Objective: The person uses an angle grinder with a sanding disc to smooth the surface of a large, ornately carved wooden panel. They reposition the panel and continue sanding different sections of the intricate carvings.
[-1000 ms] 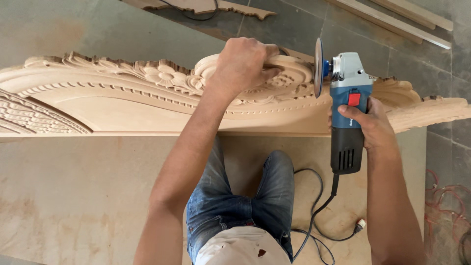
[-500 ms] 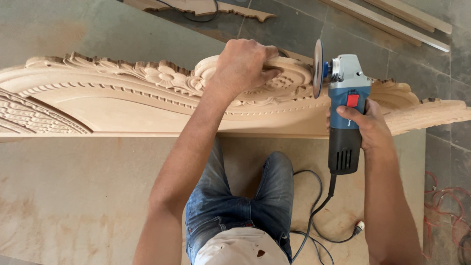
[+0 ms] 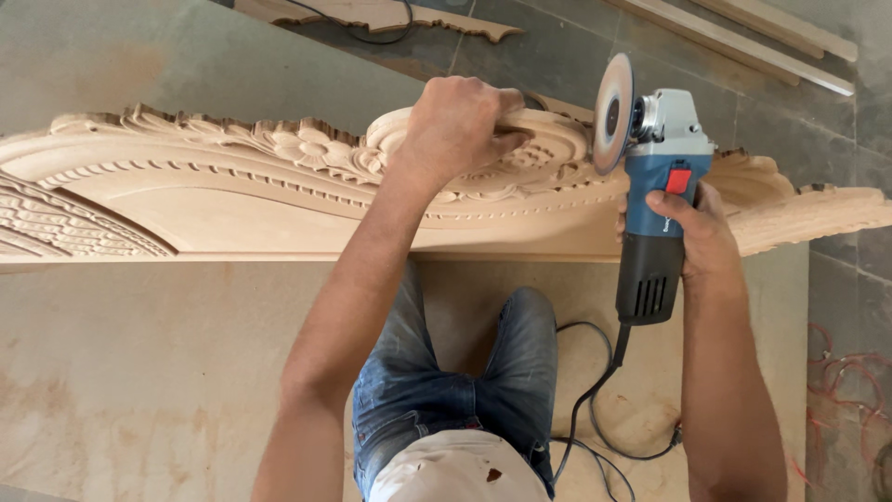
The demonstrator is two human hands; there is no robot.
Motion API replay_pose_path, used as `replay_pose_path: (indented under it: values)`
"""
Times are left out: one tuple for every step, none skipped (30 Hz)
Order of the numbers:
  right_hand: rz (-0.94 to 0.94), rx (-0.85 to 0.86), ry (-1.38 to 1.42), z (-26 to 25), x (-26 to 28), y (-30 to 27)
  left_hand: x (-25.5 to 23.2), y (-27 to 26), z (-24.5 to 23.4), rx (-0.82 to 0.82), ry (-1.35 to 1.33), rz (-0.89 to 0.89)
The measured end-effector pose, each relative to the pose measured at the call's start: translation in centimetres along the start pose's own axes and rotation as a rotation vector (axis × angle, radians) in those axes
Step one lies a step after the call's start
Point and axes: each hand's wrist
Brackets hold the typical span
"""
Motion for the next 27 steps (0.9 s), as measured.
replay_pose_path:
  values:
    - [-0.008,-0.004,-0.005,-0.2,-0.1,0.0,0.0,0.0,0.0,0.001,-0.008,-0.002]
    - [-0.018,-0.008,-0.011,-0.5,-0.2,0.1,0.0,0.0,0.1,0.001,-0.015,-0.005]
    - [-0.041,-0.008,0.003,-0.9,-0.4,0.0,0.0,0.1,0.1,0.001,-0.022,-0.008]
    - [-0.063,0.001,0.019,-1.0,-0.7,0.1,0.1,0.0,0.0,0.001,-0.005,-0.005]
    - [-0.084,0.01,0.035,-1.2,-1.1,0.2,0.1,0.0,0.1,0.001,0.012,-0.003]
    - [-0.098,0.022,0.085,-1.5,-1.6,0.2,-0.1,0.0,0.2,0.001,0.027,0.002]
    - [-0.111,0.033,0.136,-1.8,-2.1,0.1,-0.2,0.1,0.3,0.002,0.029,-0.007]
    - [-0.124,0.046,0.187,-2.1,-2.7,0.2,-0.2,0.1,0.4,0.003,0.033,-0.016]
    - [-0.107,0.081,0.242,-2.5,-3.0,0.3,-0.3,0.1,0.5,0.005,0.037,-0.024]
    - [-0.093,0.113,0.296,-2.8,-3.4,0.4,-0.6,0.2,0.7,-0.004,0.05,-0.042]
    - [-0.078,0.145,0.35,-3.0,-3.8,0.7,-0.8,0.3,0.9,-0.013,0.064,-0.059]
    - [-0.111,0.121,0.345,-3.3,-4.3,0.8,-1.0,0.4,1.2,-0.023,0.072,-0.072]
    - [-0.144,0.098,0.339,-3.4,-4.8,0.9,-1.2,0.6,1.4,-0.034,0.077,-0.082]
    - [-0.178,0.071,0.332,-3.6,-5.2,0.8,-1.4,0.6,1.7,-0.045,0.079,-0.09]
    - [-0.189,0.03,0.318,-3.8,-5.4,0.8,-1.6,0.7,1.9,-0.056,0.08,-0.097]
    - [-0.203,-0.011,0.303,-3.9,-5.6,0.9,-1.7,0.8,2.1,-0.064,0.087,-0.097]
    - [-0.216,-0.051,0.289,-4.0,-5.5,1.0,-1.9,0.7,2.2,-0.072,0.094,-0.096]
    - [-0.199,-0.016,0.277,-4.1,-5.2,1.2,-1.9,0.9,2.3,-0.083,0.101,-0.09]
    - [-0.182,0.018,0.265,-4.2,-4.9,1.4,-1.9,1.3,2.3,-0.049,0.104,-0.11]
    - [-0.16,0.045,0.253,-4.4,-4.7,1.1,-2.1,1.4,2.5,-0.01,0.101,-0.13]
    - [-0.147,0.012,0.246,-4.5,-4.6,0.6,-2.3,1.5,2.7,0.03,0.098,-0.149]
    - [-0.14,-0.015,0.241,-4.3,-4.5,0.5,-2.4,1.7,2.7,0.074,0.106,-0.173]
    - [-0.132,-0.043,0.236,-4.0,-4.5,0.3,-2.5,1.8,2.7,0.119,0.116,-0.196]
    - [-0.119,-0.05,0.236,-3.9,-4.4,0.1,-2.6,1.9,2.7,0.164,0.123,-0.221]
    - [-0.106,-0.057,0.238,-3.7,-4.4,-0.1,-2.6,1.7,2.6,0.139,0.136,-0.19]
    - [-0.092,-0.061,0.238,-3.6,-4.3,-0.4,-2.7,1.5,2.6,0.111,0.151,-0.161]
    - [-0.096,-0.037,0.24,-3.6,-4.2,-0.6,-2.7,1.4,2.5,0.084,0.165,-0.132]
Point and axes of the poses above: each hand's wrist, its own y-axis towards the middle knuckle, its own z-axis out of the palm, x = y × z, and after that the axes turned 5 degrees about z, right-handed
